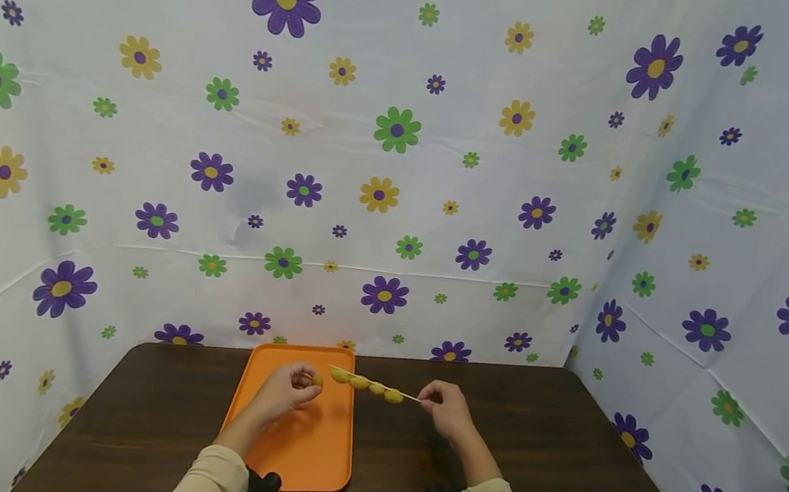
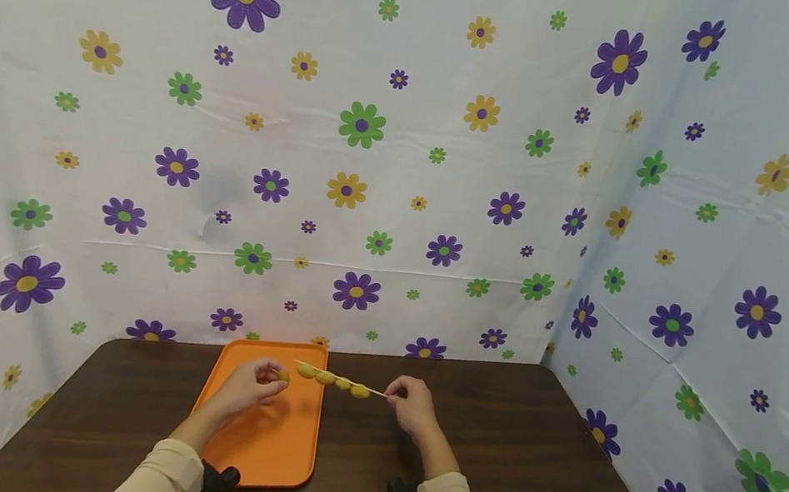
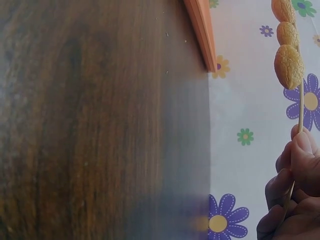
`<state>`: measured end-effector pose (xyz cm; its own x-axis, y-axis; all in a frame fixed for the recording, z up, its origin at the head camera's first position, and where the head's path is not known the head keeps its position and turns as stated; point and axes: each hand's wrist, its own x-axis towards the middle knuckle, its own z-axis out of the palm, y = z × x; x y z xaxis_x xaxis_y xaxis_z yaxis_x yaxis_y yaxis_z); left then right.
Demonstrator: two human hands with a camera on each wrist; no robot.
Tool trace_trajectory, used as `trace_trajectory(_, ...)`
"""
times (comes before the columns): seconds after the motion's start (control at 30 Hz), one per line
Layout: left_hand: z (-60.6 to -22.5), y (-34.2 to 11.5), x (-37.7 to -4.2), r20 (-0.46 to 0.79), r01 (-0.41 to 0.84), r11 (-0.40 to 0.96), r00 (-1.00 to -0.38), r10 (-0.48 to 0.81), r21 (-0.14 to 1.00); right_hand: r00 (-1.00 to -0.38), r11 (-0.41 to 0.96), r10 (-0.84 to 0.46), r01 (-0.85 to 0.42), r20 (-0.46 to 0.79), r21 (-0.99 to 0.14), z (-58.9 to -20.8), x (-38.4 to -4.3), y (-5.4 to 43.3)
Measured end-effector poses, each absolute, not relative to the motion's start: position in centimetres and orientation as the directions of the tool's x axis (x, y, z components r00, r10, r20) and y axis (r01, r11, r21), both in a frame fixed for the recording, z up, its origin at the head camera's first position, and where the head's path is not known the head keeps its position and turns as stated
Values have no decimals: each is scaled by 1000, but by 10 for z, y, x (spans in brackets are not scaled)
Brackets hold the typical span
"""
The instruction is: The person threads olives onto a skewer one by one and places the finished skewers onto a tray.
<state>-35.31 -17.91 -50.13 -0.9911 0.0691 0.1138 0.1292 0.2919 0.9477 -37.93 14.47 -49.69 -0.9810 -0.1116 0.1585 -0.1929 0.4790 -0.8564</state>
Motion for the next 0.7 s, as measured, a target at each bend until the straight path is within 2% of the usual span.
trace_trajectory(0.2, -500, -179, -351, 152, 159, 353, -987, 48, 922, -980, 476, -112, -196, 162, -857, -494, -378, 144)
trace_trajectory(0.7, -501, -179, -350, 191, 194, 385, -980, 48, 902, -982, 473, -106, -187, 155, -861, -494, -374, 148)
